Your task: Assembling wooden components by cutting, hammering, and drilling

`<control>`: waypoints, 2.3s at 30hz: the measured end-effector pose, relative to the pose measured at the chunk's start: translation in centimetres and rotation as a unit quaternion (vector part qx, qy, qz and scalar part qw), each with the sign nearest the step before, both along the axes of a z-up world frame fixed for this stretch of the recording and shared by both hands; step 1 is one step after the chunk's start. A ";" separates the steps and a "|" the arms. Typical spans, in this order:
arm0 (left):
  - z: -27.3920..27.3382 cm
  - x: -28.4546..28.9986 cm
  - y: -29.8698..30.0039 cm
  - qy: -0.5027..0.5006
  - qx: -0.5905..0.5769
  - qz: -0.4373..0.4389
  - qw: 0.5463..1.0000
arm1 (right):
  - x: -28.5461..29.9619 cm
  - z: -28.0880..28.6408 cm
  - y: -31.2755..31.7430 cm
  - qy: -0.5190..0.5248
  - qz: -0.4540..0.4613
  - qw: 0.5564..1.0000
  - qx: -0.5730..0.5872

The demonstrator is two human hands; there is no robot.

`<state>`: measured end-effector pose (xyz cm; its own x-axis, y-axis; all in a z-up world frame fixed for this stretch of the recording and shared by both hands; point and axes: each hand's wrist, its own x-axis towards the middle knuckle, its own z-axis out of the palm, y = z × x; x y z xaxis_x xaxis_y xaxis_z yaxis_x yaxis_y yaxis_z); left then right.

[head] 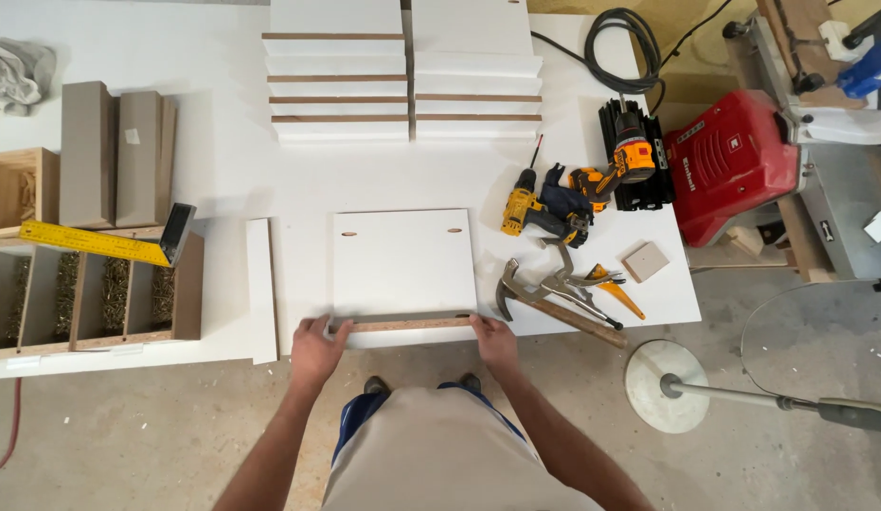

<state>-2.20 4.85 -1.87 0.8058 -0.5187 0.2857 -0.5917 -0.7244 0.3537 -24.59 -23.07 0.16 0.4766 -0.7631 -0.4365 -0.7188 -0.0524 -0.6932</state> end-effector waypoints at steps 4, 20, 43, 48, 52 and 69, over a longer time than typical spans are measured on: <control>5.7 -1.6 1.0 0.474 -0.061 0.171 0.862 | 0.0 1.6 0.7 -0.006 -0.002 1.000 0.010; 3.5 0.1 1.0 0.549 -0.179 0.225 0.785 | -0.1 0.9 -1.3 0.009 0.055 0.998 0.021; 5.6 0.1 0.3 0.545 -0.116 0.188 0.809 | 0.0 3.5 -1.7 0.045 0.092 0.994 0.046; 9.9 -0.5 -0.7 0.498 -0.027 0.123 0.858 | 0.2 6.6 0.1 0.018 0.078 0.997 0.015; 13.9 -1.5 -2.4 0.523 -0.326 0.153 0.772 | -1.1 10.6 2.5 -0.219 -0.150 0.954 0.141; 8.7 -35.1 -24.5 0.756 -0.267 -0.186 0.568 | -48.1 14.8 7.1 -0.546 -0.289 0.781 -0.094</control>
